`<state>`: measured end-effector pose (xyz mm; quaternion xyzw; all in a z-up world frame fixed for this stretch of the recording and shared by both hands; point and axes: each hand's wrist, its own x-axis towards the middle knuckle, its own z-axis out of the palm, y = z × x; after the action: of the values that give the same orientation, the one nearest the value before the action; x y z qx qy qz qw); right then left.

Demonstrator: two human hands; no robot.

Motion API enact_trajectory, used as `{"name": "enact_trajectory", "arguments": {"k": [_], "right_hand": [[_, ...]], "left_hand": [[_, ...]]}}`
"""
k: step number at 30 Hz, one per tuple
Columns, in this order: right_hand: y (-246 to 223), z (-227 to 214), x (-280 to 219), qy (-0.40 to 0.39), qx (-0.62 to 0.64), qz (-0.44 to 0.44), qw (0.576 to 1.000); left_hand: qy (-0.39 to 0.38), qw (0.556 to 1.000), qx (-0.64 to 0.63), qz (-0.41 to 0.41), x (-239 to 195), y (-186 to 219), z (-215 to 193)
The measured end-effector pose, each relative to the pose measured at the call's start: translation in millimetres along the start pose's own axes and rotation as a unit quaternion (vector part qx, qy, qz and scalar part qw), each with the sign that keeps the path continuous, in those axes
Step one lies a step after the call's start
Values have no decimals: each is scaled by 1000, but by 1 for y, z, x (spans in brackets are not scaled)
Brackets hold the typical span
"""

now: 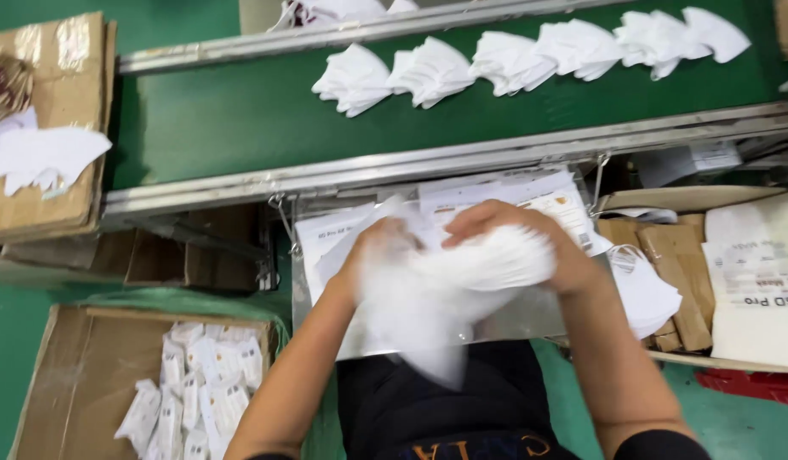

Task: The person is sorting and packaging white face masks into plastic bags on a conveyor belt.

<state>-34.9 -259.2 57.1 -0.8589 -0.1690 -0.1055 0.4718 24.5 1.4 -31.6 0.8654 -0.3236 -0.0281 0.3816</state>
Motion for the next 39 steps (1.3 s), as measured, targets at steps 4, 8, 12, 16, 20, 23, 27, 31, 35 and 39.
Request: {"name": "enact_trajectory", "arguments": {"k": [4, 8, 12, 16, 20, 23, 27, 31, 35, 39], "right_hand": [[41, -15, 10, -124, 302, 193, 925], [102, -3, 7, -113, 381, 302, 866], [67, 21, 25, -184, 51, 173, 966], [36, 19, 44, -126, -108, 95, 982], [39, 9, 53, -196, 73, 51, 976], [40, 15, 44, -154, -27, 89, 984], [55, -8, 41, -223, 15, -23, 974], [60, 2, 30, -264, 152, 82, 949], [46, 4, 27, -240, 3, 7, 971], [47, 7, 25, -284, 15, 53, 957]], "left_hand": [[0, 989, -93, 117, 9, 21, 0], [-61, 967, -181, 167, 9, 30, -14], [-93, 976, -101, 167, 8, 44, 4], [57, 986, -29, 156, 8, 47, 5], [127, 976, -61, 166, 5, 51, 11], [140, 971, 27, 190, 5, 51, 21], [168, 964, 42, 203, 6, 55, 0], [207, 968, -79, 118, 14, 64, -35], [98, 985, -142, -17, 3, 34, -23], [58, 977, -202, -20, -1, 28, -17]]}}
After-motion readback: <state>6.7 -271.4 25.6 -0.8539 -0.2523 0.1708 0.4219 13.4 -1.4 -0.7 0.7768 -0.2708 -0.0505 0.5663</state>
